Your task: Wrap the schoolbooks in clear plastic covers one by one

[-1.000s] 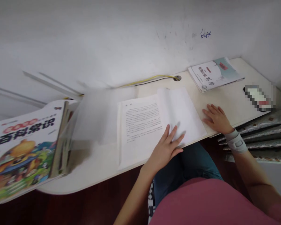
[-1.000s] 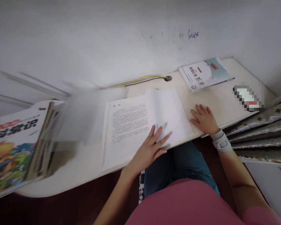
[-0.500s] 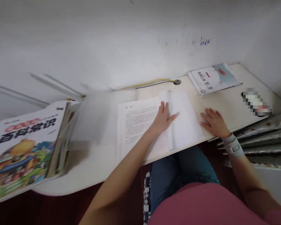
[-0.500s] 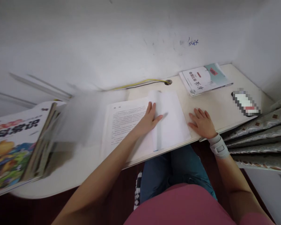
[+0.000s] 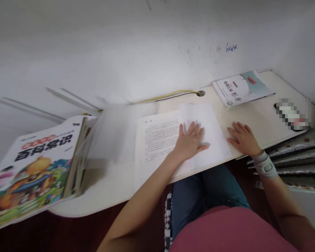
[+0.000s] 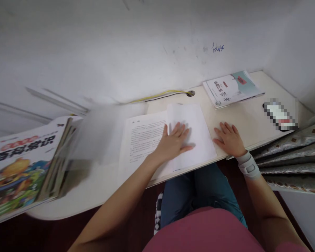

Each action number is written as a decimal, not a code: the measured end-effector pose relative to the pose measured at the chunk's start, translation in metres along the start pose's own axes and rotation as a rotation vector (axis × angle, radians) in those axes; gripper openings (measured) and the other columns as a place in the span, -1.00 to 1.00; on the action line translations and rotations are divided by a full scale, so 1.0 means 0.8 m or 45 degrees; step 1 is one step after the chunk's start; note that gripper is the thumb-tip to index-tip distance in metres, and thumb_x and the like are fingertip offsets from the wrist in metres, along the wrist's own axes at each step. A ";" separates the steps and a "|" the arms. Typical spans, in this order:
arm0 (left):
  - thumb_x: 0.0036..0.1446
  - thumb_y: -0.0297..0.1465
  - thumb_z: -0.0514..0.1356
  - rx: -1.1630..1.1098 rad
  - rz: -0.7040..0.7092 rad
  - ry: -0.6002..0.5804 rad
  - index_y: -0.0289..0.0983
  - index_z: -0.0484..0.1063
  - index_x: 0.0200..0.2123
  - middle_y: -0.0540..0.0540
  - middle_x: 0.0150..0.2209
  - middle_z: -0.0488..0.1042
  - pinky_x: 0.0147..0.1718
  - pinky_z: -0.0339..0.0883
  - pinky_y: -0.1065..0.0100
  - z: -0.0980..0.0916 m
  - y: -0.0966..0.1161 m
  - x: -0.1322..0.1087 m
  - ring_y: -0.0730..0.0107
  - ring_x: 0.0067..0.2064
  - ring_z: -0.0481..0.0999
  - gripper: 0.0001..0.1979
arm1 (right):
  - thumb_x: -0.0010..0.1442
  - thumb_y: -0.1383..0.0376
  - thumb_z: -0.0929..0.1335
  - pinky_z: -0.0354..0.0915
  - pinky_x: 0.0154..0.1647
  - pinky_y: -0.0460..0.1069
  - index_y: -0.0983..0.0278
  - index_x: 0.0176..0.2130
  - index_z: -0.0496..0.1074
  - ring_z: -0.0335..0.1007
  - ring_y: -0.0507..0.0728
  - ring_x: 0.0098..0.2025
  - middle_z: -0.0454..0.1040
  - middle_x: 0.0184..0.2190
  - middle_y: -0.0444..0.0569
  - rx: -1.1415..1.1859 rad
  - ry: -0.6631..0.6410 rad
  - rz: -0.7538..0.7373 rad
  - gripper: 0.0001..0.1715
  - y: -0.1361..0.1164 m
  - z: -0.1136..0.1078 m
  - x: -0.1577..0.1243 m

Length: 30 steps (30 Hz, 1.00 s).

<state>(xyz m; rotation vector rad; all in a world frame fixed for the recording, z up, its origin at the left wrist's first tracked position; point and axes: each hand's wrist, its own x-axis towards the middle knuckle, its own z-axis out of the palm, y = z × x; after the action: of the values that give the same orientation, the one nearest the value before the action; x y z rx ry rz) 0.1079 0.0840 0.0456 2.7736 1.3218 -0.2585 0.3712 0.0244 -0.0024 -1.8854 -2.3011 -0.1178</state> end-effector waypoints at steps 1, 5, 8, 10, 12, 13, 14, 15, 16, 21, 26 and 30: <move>0.21 0.09 -0.13 0.009 0.057 -0.055 -0.35 0.01 0.32 -0.32 0.35 -0.04 0.24 -0.45 -0.24 -0.002 0.007 0.000 -0.04 0.39 -0.22 -0.19 | 0.29 0.04 0.18 0.03 0.22 0.25 0.24 0.17 0.32 0.07 0.34 0.29 0.19 0.27 0.16 -0.005 0.001 0.003 -0.43 0.000 -0.001 0.000; 0.17 0.14 -0.13 -0.010 0.065 -0.134 -0.42 -0.06 0.34 -0.35 0.35 -0.09 0.25 -0.44 -0.22 0.002 0.025 0.005 -0.03 0.38 -0.20 -0.11 | 0.29 0.05 0.18 0.03 0.22 0.24 0.24 0.17 0.31 0.08 0.34 0.29 0.19 0.27 0.16 -0.022 0.007 -0.001 -0.43 -0.001 -0.001 0.000; 0.18 0.13 -0.14 -0.037 0.054 -0.149 -0.42 -0.10 0.34 -0.33 0.36 -0.14 0.25 -0.45 -0.23 0.003 0.029 0.010 -0.02 0.39 -0.22 -0.10 | 0.30 0.04 0.17 0.03 0.22 0.24 0.22 0.17 0.32 0.09 0.33 0.28 0.20 0.27 0.15 -0.024 0.013 -0.011 -0.44 0.000 0.000 0.000; 0.18 0.12 -0.14 -0.051 0.056 -0.157 -0.41 -0.11 0.35 -0.31 0.36 -0.15 0.24 -0.45 -0.25 0.001 0.030 0.013 -0.02 0.39 -0.23 -0.11 | 0.30 0.04 0.17 0.04 0.21 0.24 0.23 0.17 0.32 0.09 0.33 0.28 0.20 0.27 0.15 -0.028 0.017 -0.013 -0.43 0.000 0.000 0.000; 0.19 0.11 -0.14 -0.063 0.069 -0.157 -0.39 -0.12 0.35 -0.29 0.37 -0.16 0.24 -0.45 -0.25 -0.002 0.032 0.014 -0.02 0.39 -0.22 -0.13 | 0.30 0.04 0.17 0.04 0.21 0.24 0.24 0.17 0.31 0.09 0.33 0.28 0.19 0.27 0.16 -0.034 0.013 -0.012 -0.43 -0.001 0.000 0.000; 0.19 0.11 -0.13 -0.070 0.079 -0.159 -0.39 -0.12 0.35 -0.29 0.37 -0.16 0.24 -0.45 -0.25 -0.002 0.033 0.015 -0.02 0.39 -0.21 -0.14 | 0.30 0.04 0.17 0.04 0.21 0.24 0.24 0.17 0.31 0.09 0.33 0.28 0.19 0.27 0.16 -0.037 0.010 -0.010 -0.43 -0.001 -0.001 0.000; 0.20 0.10 -0.13 -0.076 0.086 -0.164 -0.39 -0.13 0.35 -0.30 0.37 -0.17 0.24 -0.45 -0.25 -0.003 0.034 0.015 -0.01 0.39 -0.20 -0.14 | 0.30 0.05 0.17 0.04 0.21 0.24 0.24 0.17 0.31 0.09 0.33 0.28 0.20 0.27 0.16 -0.039 0.006 -0.009 -0.43 -0.002 -0.002 0.000; 0.20 0.10 -0.12 -0.084 0.092 -0.170 -0.41 -0.15 0.35 -0.31 0.37 -0.17 0.25 -0.45 -0.24 -0.003 0.034 0.016 -0.01 0.39 -0.19 -0.13 | 0.30 0.05 0.18 0.04 0.21 0.24 0.24 0.17 0.31 0.08 0.33 0.28 0.20 0.27 0.16 -0.041 0.003 -0.009 -0.43 -0.002 -0.002 0.000; 0.19 0.10 -0.12 -0.093 0.095 -0.175 -0.43 -0.18 0.35 -0.32 0.37 -0.18 0.25 -0.45 -0.23 -0.002 0.035 0.017 0.00 0.39 -0.19 -0.11 | 0.30 0.05 0.18 0.04 0.21 0.24 0.23 0.17 0.32 0.08 0.33 0.28 0.19 0.27 0.16 -0.041 0.001 -0.010 -0.43 -0.002 -0.002 0.000; 0.18 0.11 -0.09 -0.151 0.087 -0.161 -0.44 -0.35 0.36 -0.33 0.37 -0.19 0.26 -0.42 -0.22 0.001 0.041 0.025 0.02 0.39 -0.18 -0.05 | 0.29 0.03 0.18 0.05 0.21 0.26 0.24 0.17 0.32 0.08 0.34 0.28 0.20 0.26 0.16 -0.037 0.001 -0.011 -0.42 -0.001 -0.002 0.000; 0.20 0.08 -0.09 -0.143 0.073 -0.125 -0.41 -0.36 0.36 -0.31 0.37 -0.17 0.25 -0.43 -0.23 -0.004 0.050 0.026 0.04 0.38 -0.16 -0.09 | 0.29 0.03 0.18 0.04 0.22 0.25 0.25 0.17 0.31 0.07 0.33 0.29 0.19 0.27 0.15 -0.009 -0.006 0.004 -0.42 0.000 -0.001 0.001; 0.20 0.11 -0.16 -0.095 -0.026 -0.031 -0.33 -0.25 0.37 -0.27 0.38 -0.19 0.23 -0.39 -0.30 -0.008 0.041 0.008 -0.06 0.38 -0.23 -0.14 | 0.29 0.04 0.18 0.02 0.23 0.24 0.27 0.20 0.26 0.05 0.32 0.30 0.18 0.28 0.14 0.014 -0.020 0.009 -0.39 0.001 0.000 0.001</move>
<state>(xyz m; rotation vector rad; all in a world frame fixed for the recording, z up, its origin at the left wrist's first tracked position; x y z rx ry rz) 0.1378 0.0691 0.0499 2.6890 1.3264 -0.2379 0.3717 0.0255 -0.0026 -1.8956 -2.3006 -0.0891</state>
